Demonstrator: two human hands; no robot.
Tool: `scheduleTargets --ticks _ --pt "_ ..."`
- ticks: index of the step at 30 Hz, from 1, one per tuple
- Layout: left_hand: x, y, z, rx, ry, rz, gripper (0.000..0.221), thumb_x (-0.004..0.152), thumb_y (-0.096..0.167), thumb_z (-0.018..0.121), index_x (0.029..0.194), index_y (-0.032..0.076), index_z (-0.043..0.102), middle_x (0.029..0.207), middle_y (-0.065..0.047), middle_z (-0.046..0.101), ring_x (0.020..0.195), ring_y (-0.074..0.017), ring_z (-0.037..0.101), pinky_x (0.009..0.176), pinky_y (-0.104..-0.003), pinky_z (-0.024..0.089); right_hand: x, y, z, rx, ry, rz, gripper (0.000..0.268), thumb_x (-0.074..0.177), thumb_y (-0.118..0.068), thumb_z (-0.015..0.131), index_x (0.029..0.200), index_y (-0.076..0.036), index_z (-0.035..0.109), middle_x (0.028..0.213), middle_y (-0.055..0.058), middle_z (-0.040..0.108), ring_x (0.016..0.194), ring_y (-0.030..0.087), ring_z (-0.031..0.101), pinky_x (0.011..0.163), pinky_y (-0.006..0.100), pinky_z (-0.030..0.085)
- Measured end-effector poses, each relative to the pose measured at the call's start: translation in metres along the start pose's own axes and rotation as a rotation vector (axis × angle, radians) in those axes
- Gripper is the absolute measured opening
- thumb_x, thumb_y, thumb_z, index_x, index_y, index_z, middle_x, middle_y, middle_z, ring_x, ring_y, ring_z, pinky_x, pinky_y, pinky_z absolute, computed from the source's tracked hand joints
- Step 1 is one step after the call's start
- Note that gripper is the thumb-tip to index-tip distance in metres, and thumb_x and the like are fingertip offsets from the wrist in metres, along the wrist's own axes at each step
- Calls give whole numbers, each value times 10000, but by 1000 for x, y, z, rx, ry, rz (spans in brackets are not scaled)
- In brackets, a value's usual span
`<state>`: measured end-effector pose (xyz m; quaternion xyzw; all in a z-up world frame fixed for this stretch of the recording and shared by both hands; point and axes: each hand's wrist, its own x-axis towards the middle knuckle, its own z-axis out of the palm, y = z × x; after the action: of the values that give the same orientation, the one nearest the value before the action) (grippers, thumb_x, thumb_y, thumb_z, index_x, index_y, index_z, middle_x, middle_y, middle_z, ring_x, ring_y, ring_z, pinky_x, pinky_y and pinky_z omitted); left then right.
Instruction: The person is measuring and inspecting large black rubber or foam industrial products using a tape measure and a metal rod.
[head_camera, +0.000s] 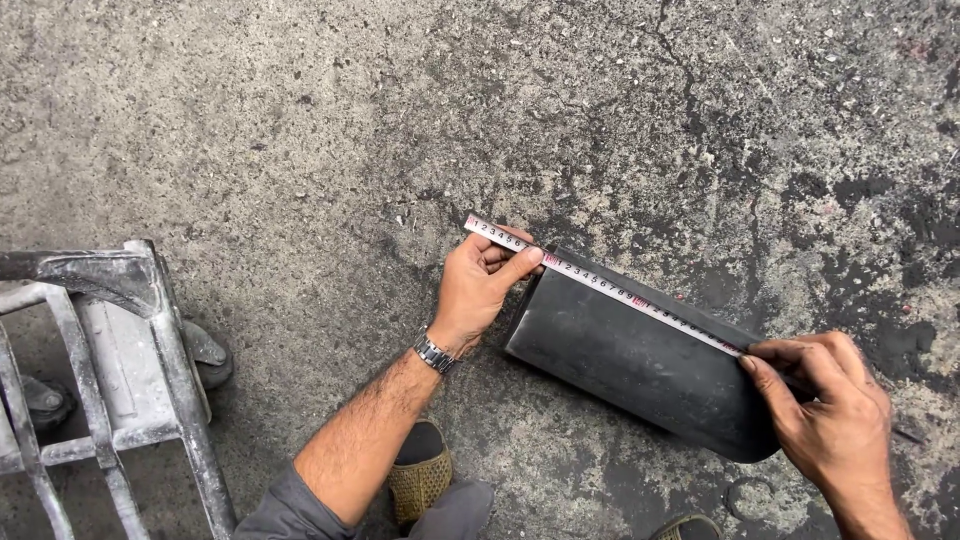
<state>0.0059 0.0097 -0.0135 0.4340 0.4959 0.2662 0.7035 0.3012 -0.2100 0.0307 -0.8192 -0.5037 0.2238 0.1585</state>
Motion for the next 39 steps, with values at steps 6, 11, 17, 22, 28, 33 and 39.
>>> scheduleTargets --ticks 6,11,17,22,28,33,39 --pt "-1 1 -1 20 -4 11 250 930 96 737 1134 -18 649 981 -135 772 910 -171 772 811 -277 656 0 -10 -5 -36 24 0 221 867 -211 806 1046 -92 754 1046 54 685 894 181 697 745 316 598" --pt "-6 4 1 55 1 16 246 933 92 736 1136 -20 653 992 -131 773 916 -162 770 802 -270 646 -33 27 -2 -201 256 -160 317 928 -231 834 1127 -19 708 1101 121 616 1047 262 611 839 335 543" --pt "-6 1 9 28 50 38 235 936 66 744 1133 -30 659 1005 -91 745 909 -136 729 814 -260 607 -93 67 29 526 717 267 338 1153 -207 740 927 -43 550 850 -5 544 734 60 474 707 188 398" --pt "-11 3 6 56 103 53 247 948 32 723 1173 -21 636 1022 -108 743 915 -147 725 833 -276 606 -66 42 33 1139 368 654 184 982 -194 643 1028 -22 690 863 26 680 742 109 594 694 253 488" --pt "-13 2 4 59 92 71 245 984 13 712 1210 -36 628 1076 -125 728 950 -153 713 880 -289 603 -60 59 54 1327 375 644 188 1007 -172 676 1017 15 665 881 72 681 786 138 617 729 289 503" --pt "-13 -2 2 43 86 98 252 998 -6 706 1229 -37 611 1087 -126 719 954 -165 715 888 -301 605 -58 58 53 1339 371 647 186 1000 -170 680 1017 14 663 878 70 681 797 139 619 743 295 510" --pt "-13 -5 -1 30 84 94 254 1010 -12 705 1241 -35 600 1082 -125 713 949 -173 715 882 -302 606 -55 56 47 1377 343 636 205 992 -182 681 1017 20 670 877 71 686 799 141 620 751 300 515"
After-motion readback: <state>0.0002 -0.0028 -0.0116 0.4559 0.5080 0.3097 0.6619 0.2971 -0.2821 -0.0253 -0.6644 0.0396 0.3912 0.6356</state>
